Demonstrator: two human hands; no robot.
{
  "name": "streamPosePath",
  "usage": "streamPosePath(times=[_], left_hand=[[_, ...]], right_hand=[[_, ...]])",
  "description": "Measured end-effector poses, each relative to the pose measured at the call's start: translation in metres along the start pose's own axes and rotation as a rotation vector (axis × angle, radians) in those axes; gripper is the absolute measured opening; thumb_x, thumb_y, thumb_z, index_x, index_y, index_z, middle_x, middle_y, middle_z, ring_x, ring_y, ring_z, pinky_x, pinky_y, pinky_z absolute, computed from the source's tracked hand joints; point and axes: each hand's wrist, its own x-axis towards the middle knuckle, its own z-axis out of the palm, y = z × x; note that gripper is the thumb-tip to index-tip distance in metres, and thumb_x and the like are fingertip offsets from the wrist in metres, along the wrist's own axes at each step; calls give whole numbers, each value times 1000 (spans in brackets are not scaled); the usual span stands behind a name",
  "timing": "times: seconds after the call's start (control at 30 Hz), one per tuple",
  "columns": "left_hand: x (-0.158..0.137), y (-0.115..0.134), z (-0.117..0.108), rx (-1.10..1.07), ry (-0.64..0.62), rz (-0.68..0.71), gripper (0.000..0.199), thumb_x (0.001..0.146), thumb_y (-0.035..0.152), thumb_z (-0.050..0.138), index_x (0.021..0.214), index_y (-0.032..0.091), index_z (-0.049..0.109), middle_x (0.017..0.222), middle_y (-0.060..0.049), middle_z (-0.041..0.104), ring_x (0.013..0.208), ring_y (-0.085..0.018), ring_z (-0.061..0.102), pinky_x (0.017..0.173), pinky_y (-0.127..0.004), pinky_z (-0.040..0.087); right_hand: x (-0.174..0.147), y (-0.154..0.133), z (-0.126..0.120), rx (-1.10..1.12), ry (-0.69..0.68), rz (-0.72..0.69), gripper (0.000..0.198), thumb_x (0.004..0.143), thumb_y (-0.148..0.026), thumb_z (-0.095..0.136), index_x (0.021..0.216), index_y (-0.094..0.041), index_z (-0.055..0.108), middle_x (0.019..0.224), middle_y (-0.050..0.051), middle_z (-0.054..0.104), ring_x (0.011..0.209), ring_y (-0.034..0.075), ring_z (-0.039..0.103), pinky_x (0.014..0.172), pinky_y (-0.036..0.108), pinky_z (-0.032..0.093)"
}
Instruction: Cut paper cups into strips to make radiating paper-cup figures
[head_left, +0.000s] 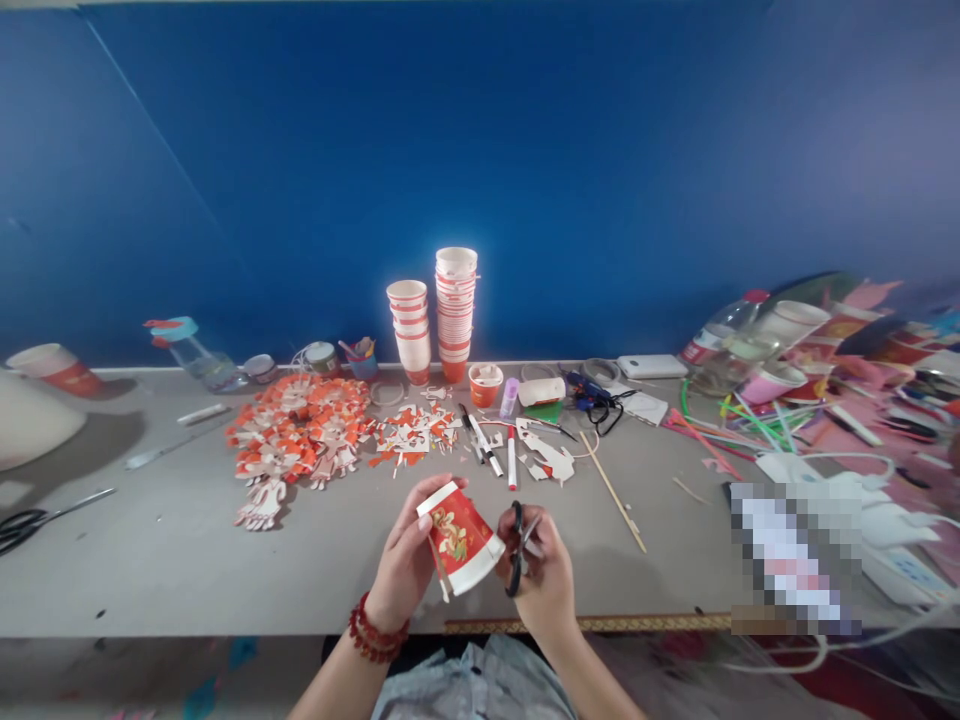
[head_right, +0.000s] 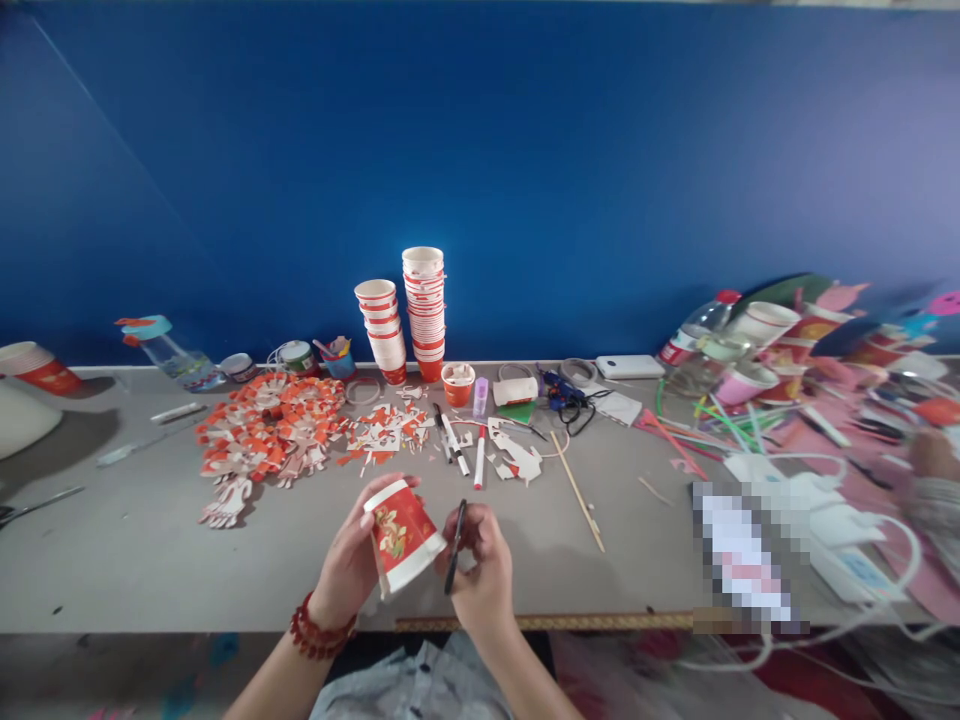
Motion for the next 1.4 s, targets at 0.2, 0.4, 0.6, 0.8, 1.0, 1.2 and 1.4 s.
streamPosePath(times=[0.2, 0.4, 0.6, 0.8, 1.0, 1.2, 1.4], left_hand=[[-2, 5, 4, 100, 47, 16, 33, 91, 35, 53, 119, 18, 60, 132, -13, 57, 106, -24, 58, 89, -33, 47], [-3, 3, 4, 146, 37, 89, 39, 94, 43, 47, 125, 22, 56, 141, -12, 49, 122, -30, 51, 100, -41, 41], [-10, -3, -5, 394, -104, 298, 81, 77, 62, 63, 144, 28, 34, 157, -12, 21, 140, -39, 25, 110, -52, 31], [-13, -10, -16, 919, -151, 547, 99, 69, 37, 80, 149, 27, 22, 154, -17, 24, 143, -40, 16, 113, -60, 20], [-11, -8, -19, 965, -189, 559, 93, 72, 34, 77, 148, 23, 23, 152, -20, 25, 141, -41, 21, 109, -62, 29], [-13, -7, -21, 918, -187, 531, 92, 73, 42, 75, 148, 23, 24, 152, -20, 26, 141, -41, 22, 108, -59, 32], [-13, -7, -21, 923, -163, 512, 86, 79, 39, 69, 149, 23, 22, 154, -18, 23, 142, -40, 20, 109, -59, 32]], right_hand=[[3, 0, 3, 175, 60, 62, 30, 57, -10, 66, 82, -21, 54, 77, -1, 60, 65, 13, 58, 59, 21, 48], [-2, 1, 5, 178, 95, 39, 32, 55, -5, 62, 82, -21, 57, 77, -2, 61, 67, 12, 59, 59, 18, 48], [0, 4, 4, 94, 113, -16, 31, 57, -6, 61, 83, -22, 56, 78, -2, 61, 67, 14, 58, 58, 20, 48], [-2, 15, 3, 36, 108, -94, 31, 60, -6, 57, 87, -22, 56, 78, -3, 58, 65, 13, 55, 59, 21, 46], [-4, 18, -1, 9, 113, -72, 29, 62, -7, 57, 87, -22, 53, 80, -3, 57, 66, 13, 55, 61, 22, 45], [-5, 12, -2, -20, 113, -93, 26, 65, -9, 60, 86, -23, 53, 77, -4, 56, 63, 13, 53, 57, 22, 44], [-6, 8, 1, -38, 110, -171, 20, 72, -13, 62, 88, -23, 54, 77, -2, 56, 65, 14, 56, 57, 24, 47]])
